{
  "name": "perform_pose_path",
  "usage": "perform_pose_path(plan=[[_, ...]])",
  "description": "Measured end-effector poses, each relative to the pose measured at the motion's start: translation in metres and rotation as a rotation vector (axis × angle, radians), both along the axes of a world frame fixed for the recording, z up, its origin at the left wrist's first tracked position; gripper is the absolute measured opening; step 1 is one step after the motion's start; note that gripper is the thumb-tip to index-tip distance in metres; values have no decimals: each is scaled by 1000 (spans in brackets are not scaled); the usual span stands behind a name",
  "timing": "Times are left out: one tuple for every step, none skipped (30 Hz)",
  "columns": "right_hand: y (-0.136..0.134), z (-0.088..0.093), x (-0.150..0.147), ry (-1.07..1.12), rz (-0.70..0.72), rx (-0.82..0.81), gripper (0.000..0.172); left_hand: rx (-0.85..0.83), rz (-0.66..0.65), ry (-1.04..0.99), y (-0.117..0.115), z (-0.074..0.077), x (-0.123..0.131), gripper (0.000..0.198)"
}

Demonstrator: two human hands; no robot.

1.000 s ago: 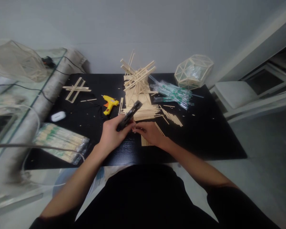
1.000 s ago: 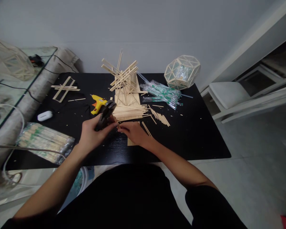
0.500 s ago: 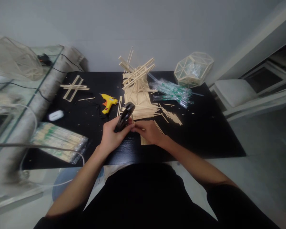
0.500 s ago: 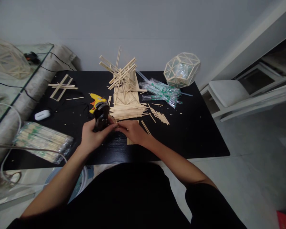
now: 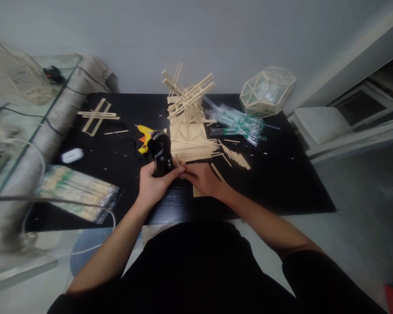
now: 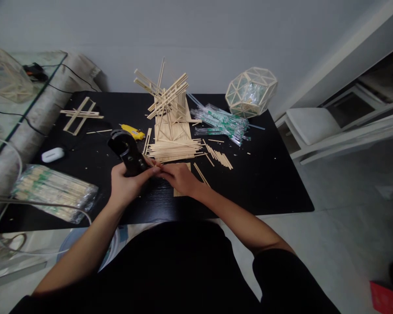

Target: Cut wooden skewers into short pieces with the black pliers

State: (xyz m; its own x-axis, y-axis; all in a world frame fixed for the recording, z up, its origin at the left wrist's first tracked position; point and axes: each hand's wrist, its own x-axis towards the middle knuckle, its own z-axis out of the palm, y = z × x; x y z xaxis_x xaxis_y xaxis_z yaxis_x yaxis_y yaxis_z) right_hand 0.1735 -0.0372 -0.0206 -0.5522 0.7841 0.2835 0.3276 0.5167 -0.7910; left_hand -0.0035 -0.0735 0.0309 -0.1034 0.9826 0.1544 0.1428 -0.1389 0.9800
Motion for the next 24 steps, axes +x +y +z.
perform_pose_path(plan=[[0,0,0,2,-1,0,22,-7,-5,-17,0,0,0,16],[-1,0,0,2,-2,3,23,-12,-9,-32,1,-1,1,16],[-1,0,0,0,-5,6,24,-16,-12,-43,1,-1,1,16],[-1,0,0,-9,-8,8,26,-17,-14,-52,1,-2,1,16],[-1,0,0,-19,-15,10,27,-14,-15,-58,2,-3,1,16],[-1,-1,1,-29,-25,13,29,-11,-16,-61,2,-3,2,16],[-1,-1,1,-39,-31,18,30,-10,-18,-61,2,-4,2,16],[-2,-2,1,-47,-36,22,30,-10,-18,-60,1,-5,2,16],[-2,-3,1,-49,-41,27,31,-13,-19,-58,1,-5,1,15],[-2,-4,1,-48,-44,32,31,-18,-20,-55,1,-5,1,15],[-3,-5,1,-41,-45,36,30,-23,-21,-53,1,-6,1,15],[-3,-5,1,-30,-43,40,28,-24,-23,-56,0,-6,0,16],[-3,-6,1,-16,-40,48,26,-20,-27,-59,0,-6,-1,17],[-3,-6,1,0,-36,61,24,-14,-36,-57,0,-6,-2,17],[-3,-6,0,17,-30,79,23,-3,-46,-47,0,-6,-3,18],[-3,-6,0,33,-22,102,22,8,-56,-27,0,-6,-5,18],[-2,-6,0,52,-16,129,22,18,-64,1,0,-6,-6,18],[-2,-7,-1,71,-10,153,23,24,-65,31,-1,-6,-8,19],[-2,-7,-2,89,-5,173,23,24,-60,58,-1,-5,-10,21],[-1,-8,-2,105,-1,186,23,17,-54,83,-2,-5,-13,23],[-1,-9,-3,117,1,192,22,8,-47,110,-4,-4,-16,25],[-1,-9,-4,125,1,190,21,-3,-37,149,-6,-2,-20,26],[-2,-10,-4,131,1,183,19,-11,-30,207,-8,0,-24,25],[-2,-10,-4,133,2,175,18,-14,-14,286,-11,3,-29,25]])
